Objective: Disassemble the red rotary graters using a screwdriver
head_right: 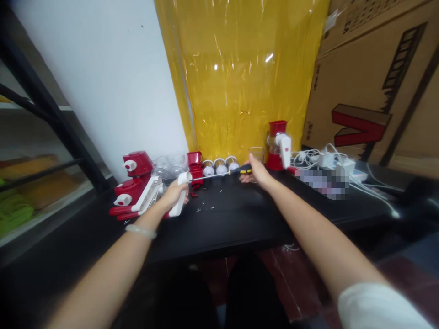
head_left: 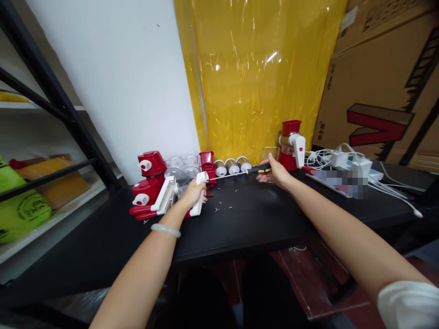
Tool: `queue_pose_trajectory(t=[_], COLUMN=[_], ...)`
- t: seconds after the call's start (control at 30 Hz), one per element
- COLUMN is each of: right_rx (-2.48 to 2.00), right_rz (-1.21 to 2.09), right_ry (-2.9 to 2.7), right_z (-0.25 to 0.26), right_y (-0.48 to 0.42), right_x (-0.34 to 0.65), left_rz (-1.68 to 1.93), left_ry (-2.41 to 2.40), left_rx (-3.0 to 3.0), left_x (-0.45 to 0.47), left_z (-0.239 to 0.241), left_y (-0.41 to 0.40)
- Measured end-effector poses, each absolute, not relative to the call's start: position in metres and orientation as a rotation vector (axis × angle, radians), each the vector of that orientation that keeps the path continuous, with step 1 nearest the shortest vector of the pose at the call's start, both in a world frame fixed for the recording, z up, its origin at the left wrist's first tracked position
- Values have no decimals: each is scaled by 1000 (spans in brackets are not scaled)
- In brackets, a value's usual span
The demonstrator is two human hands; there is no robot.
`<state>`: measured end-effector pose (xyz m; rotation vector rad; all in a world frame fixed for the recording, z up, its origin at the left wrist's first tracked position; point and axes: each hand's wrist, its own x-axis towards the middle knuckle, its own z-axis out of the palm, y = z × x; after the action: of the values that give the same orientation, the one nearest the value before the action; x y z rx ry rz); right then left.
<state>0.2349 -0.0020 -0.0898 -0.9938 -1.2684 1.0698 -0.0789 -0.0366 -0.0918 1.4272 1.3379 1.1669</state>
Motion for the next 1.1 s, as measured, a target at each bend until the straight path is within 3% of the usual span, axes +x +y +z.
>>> queue_pose_trajectory(t=[0.17,0.57,0.83,1.1], right_rx=[-1105,-659,-1083,-699], right_rz=[832,1122,799,1114], right_ry=[-1503,-1309,-1556,-1369], right_z=[-86,-99,-111,-102], right_y=[29,9,19,9], right_x=[236,240,242,240], left_rz=[1199,1159,1183,1216], left_ry=[1333,1332,1362,1372], left_rx=[1402,1431,1432,1407], left_x=[-82,-79,-80,-84], left_z=[-96,-97,-96,-97], left_y=[-30,-31,-29,-25])
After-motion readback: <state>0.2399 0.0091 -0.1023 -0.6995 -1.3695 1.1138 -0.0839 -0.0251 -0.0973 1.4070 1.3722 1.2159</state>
